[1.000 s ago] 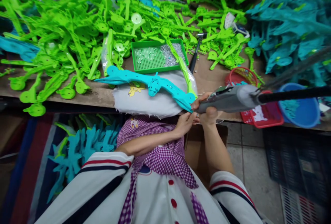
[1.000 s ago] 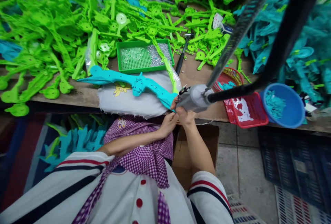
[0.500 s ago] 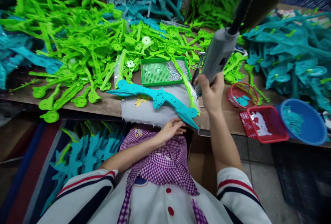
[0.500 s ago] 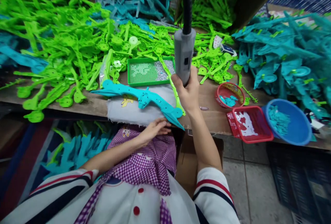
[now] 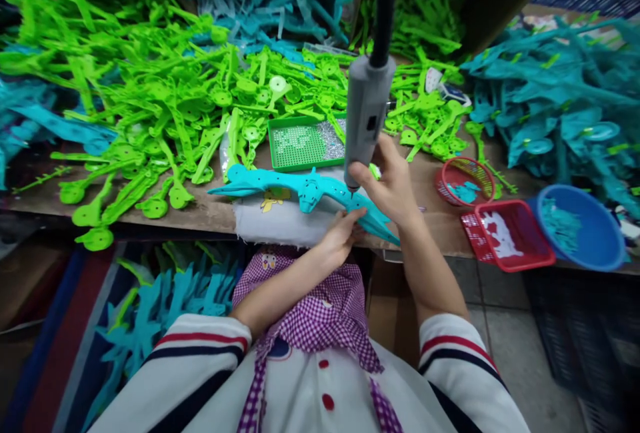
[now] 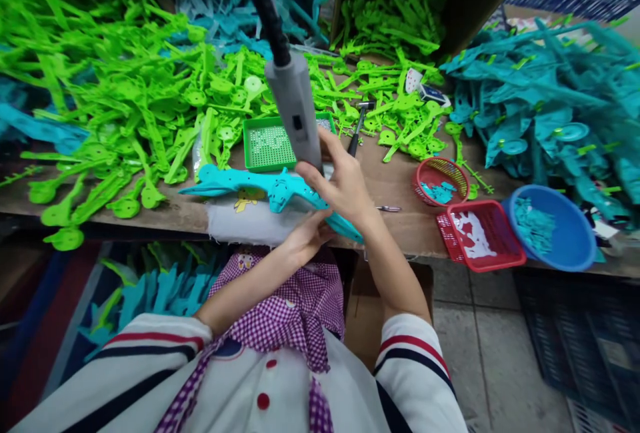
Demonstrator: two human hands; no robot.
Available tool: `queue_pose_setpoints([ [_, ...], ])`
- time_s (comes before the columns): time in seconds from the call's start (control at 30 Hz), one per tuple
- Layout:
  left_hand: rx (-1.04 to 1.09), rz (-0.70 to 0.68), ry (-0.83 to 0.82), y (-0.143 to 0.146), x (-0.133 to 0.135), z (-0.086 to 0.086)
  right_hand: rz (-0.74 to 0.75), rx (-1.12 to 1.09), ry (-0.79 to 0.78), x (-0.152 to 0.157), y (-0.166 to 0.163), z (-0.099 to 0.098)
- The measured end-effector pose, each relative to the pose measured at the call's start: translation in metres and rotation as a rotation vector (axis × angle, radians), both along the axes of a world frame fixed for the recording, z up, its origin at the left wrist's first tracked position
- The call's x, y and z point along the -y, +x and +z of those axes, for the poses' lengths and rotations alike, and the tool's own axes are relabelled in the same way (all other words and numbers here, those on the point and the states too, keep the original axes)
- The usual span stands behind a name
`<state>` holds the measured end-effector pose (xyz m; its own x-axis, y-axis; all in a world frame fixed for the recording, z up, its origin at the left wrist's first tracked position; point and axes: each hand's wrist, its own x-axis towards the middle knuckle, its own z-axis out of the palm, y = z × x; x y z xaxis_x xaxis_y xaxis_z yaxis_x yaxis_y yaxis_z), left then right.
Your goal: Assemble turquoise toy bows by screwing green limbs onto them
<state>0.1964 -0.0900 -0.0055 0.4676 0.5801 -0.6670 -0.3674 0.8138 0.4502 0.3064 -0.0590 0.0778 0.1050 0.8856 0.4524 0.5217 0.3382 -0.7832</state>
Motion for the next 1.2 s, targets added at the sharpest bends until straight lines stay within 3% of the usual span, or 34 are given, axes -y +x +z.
queue_pose_setpoints([
  [0.07, 0.048, -0.024, 0.038, -0.004, 0.004, 0.001, -0.109, 0.045, 0.014, 0.003, 0.022, 0.000],
  [0.13, 0.072, -0.036, 0.084, -0.008, 0.008, 0.001, -0.228, 0.062, -0.067, -0.003, 0.046, -0.011],
  [0.27, 0.085, -0.001, 0.110, -0.009, 0.013, -0.002, -0.084, -0.024, -0.520, -0.020, 0.071, -0.055],
  [0.33, 0.077, 0.009, 0.084, -0.009, 0.012, -0.004, -0.080, -0.184, -0.627, -0.020, 0.070, -0.072],
  [0.53, 0.128, 0.110, 0.100, -0.010, 0.000, -0.002, -0.591, -0.785, -0.198, 0.011, 0.063, -0.082],
  [0.63, 0.145, 0.097, 0.127, -0.006, -0.005, -0.002, -0.719, -0.963, -0.034, 0.021, 0.059, -0.081],
  [0.77, 0.111, -0.034, 0.171, -0.004, -0.005, -0.005, -0.764, -0.943, 0.037, 0.025, 0.055, -0.080],
  [0.97, 0.065, -0.061, 0.234, 0.000, 0.002, -0.007, -0.707, -0.981, -0.216, 0.022, 0.093, -0.071],
  [1.07, 0.100, -0.021, 0.228, 0.003, 0.007, -0.002, -0.792, -0.916, -0.099, 0.024, 0.098, -0.069],
  [1.2, 0.105, 0.017, 0.239, 0.002, 0.011, 0.002, -0.862, -0.978, 0.097, 0.037, 0.076, -0.071],
])
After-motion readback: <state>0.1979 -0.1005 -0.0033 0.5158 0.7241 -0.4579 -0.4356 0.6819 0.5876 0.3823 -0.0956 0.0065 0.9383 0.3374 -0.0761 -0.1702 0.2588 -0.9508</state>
